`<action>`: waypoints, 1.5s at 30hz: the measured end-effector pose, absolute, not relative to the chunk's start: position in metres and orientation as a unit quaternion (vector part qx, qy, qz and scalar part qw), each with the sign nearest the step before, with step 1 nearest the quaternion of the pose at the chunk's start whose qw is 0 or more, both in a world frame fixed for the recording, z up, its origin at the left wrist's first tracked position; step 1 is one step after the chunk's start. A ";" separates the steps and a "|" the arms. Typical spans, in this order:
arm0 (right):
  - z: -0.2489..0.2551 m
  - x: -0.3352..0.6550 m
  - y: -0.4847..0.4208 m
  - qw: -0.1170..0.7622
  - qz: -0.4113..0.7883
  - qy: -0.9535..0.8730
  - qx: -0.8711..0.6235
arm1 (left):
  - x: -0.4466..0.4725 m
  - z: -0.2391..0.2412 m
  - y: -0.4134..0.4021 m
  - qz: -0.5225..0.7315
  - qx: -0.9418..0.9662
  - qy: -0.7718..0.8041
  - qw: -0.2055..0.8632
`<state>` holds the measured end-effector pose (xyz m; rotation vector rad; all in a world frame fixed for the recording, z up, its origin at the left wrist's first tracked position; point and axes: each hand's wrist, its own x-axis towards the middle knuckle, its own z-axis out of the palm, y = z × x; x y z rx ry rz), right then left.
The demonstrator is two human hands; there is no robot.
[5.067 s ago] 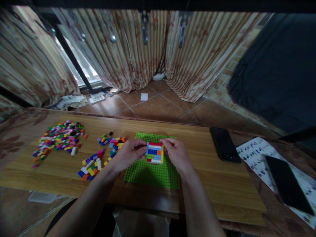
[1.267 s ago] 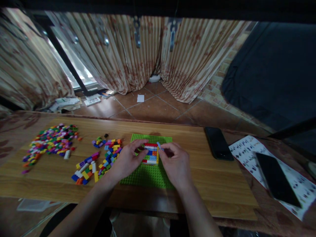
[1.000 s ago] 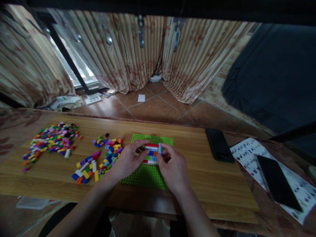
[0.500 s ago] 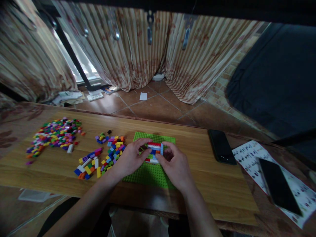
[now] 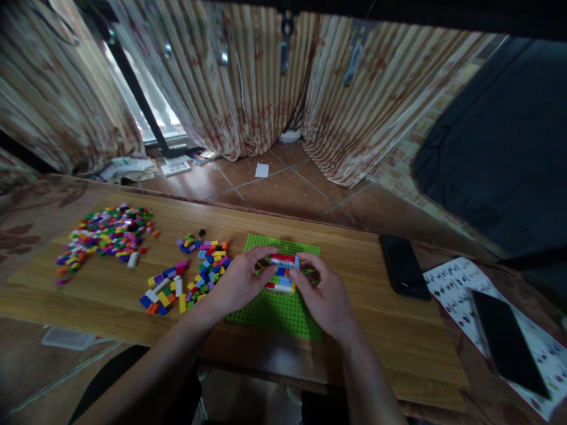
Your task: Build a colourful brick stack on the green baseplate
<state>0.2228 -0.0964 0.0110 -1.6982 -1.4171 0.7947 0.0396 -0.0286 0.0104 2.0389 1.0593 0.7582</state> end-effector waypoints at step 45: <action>0.008 0.227 -0.087 0.517 0.331 -0.390 -0.686 | 0.034 0.011 -0.025 0.295 0.761 0.434 0.380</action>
